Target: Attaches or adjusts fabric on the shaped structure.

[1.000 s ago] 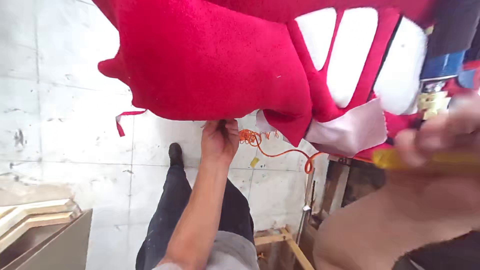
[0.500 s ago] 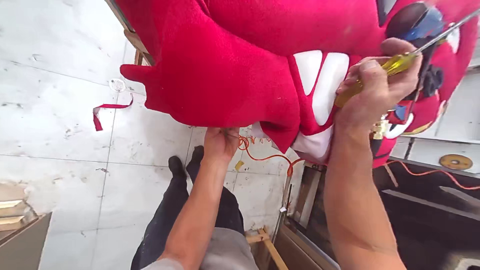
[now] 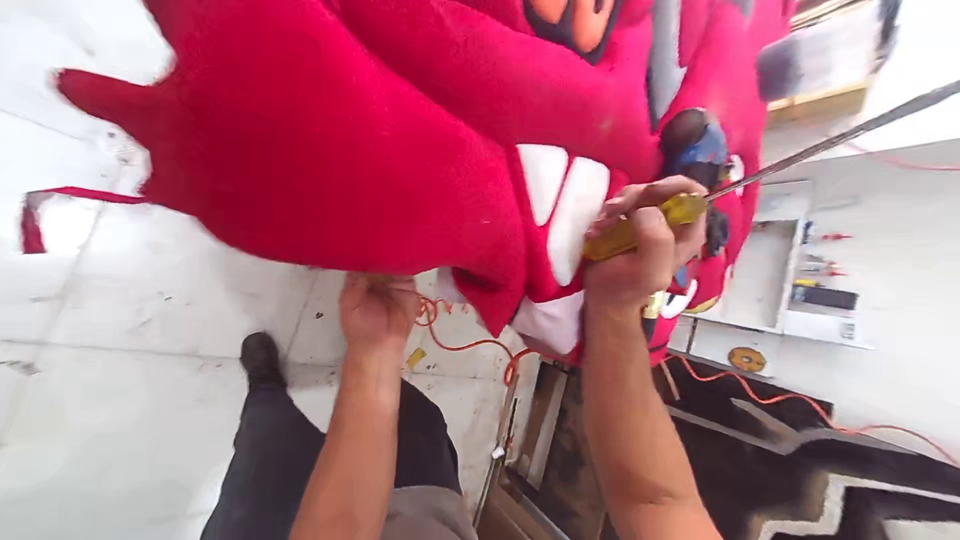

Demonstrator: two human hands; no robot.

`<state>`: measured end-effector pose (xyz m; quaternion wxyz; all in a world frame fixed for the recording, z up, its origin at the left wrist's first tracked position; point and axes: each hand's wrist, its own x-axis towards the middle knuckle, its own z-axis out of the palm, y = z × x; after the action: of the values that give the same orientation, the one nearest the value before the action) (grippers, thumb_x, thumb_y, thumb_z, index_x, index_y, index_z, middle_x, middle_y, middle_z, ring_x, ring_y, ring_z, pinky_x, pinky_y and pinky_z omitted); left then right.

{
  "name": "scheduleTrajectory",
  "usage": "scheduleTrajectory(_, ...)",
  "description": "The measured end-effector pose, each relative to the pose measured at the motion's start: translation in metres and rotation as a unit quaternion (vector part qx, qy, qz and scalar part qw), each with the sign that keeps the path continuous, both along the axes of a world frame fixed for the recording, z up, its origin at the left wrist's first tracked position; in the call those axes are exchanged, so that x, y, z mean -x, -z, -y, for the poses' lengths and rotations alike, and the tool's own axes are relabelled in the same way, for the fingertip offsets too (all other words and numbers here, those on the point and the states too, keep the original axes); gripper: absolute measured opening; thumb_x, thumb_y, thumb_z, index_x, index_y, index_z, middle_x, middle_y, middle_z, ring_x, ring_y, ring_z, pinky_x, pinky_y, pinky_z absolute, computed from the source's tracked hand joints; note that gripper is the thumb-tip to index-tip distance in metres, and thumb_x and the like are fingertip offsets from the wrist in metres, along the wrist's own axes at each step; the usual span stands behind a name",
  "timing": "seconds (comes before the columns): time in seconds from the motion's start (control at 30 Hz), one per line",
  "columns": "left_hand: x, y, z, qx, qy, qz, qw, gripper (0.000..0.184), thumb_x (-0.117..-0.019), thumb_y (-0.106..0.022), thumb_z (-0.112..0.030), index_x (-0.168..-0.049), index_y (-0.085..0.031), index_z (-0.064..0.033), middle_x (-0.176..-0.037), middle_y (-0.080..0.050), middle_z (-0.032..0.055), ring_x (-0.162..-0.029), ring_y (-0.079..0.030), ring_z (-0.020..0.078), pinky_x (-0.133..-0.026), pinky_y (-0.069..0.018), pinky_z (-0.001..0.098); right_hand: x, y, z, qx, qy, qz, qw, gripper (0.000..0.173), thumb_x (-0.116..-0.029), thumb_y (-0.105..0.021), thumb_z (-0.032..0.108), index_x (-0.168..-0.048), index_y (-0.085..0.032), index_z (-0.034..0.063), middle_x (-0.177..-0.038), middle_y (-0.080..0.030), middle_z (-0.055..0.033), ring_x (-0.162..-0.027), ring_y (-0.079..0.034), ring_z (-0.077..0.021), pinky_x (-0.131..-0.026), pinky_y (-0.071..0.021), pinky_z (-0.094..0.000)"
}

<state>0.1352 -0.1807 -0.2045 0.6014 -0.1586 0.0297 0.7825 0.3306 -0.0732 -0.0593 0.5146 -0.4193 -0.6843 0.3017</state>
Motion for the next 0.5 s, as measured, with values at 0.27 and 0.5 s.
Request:
scheduleTrajectory(0.27,0.0,-0.009,-0.005,0.028,-0.03,-0.044,0.998,0.032,-0.1074,-0.038,-0.012,-0.097,-0.068,-0.0056,-0.084,-0.072,0.0069,-0.077,-0.07,0.0129,-0.08,-0.0604,0.028,0.005,-0.024,0.091,0.185,-0.266,-0.117,0.939,0.021,-0.1006,-0.064,0.035,-0.096,-0.068,0.0155,-0.079,-0.07,0.0013,-0.066,-0.065,-0.0058,-0.059,-0.0558,-0.0221)
scheduleTrajectory(0.5,-0.01,-0.018,-0.019,0.067,-0.039,-0.033,0.996,0.042,-0.1093,-0.027,-0.018,-0.091,-0.065,-0.0107,-0.077,-0.068,0.0021,-0.069,-0.066,0.0103,-0.072,-0.059,0.0277,0.034,-0.037,-0.072,0.084,-0.069,0.02,0.994,0.022,-0.1093,-0.038,0.017,-0.098,-0.056,0.0111,-0.073,-0.067,0.005,-0.057,-0.063,-0.0081,-0.051,-0.057,-0.0269)
